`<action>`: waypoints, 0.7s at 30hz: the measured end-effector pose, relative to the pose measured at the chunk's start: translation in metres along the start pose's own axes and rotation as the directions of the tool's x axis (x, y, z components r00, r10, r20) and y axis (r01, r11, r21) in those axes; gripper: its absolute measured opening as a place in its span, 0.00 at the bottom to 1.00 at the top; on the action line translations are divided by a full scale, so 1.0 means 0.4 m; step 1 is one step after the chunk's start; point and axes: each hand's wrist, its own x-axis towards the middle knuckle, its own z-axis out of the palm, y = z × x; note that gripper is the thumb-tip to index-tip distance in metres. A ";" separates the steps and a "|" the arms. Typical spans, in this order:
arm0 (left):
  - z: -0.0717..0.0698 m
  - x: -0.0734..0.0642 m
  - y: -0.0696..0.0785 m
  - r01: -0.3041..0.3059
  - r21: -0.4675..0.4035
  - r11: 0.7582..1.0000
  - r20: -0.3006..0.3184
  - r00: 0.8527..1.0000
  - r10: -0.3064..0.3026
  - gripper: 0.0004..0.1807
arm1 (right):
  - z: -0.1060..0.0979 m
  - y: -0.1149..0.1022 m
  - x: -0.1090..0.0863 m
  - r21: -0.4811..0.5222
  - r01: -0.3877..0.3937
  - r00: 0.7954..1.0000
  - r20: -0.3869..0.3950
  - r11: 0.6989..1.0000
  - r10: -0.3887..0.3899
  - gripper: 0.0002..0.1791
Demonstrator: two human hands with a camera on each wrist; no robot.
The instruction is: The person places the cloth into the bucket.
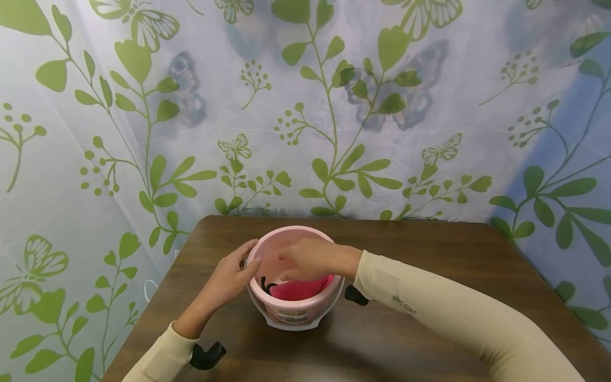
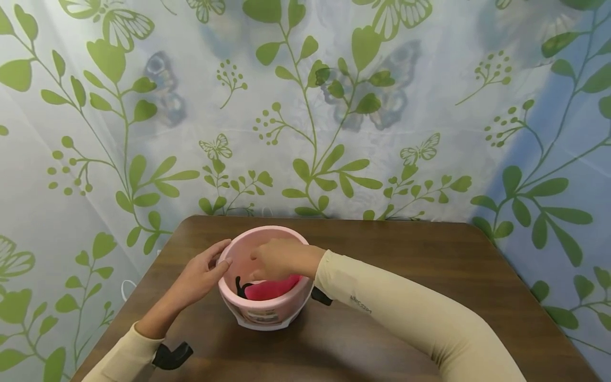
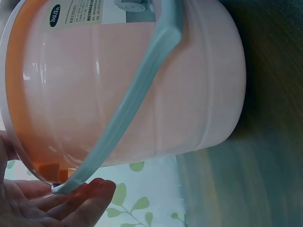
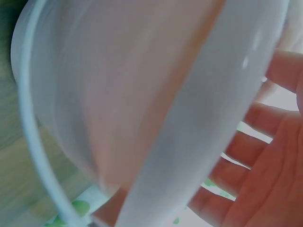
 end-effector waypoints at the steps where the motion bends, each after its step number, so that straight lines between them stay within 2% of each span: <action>1: -0.002 0.000 0.001 0.002 -0.002 1.000 0.003 1.000 -0.002 0.30 | -0.001 0.002 -0.004 0.007 0.002 1.000 -0.005 1.000 -0.002 0.28; 8: -0.010 0.001 0.005 0.015 -0.002 1.000 0.029 0.999 -0.015 0.31 | -0.007 0.017 -0.036 0.045 0.019 0.998 -0.054 0.999 -0.016 0.26; 21: -0.034 0.016 0.015 -0.124 0.119 0.985 0.051 0.992 0.118 0.30 | -0.037 0.058 -0.099 0.065 -0.007 0.974 -0.226 0.998 0.021 0.26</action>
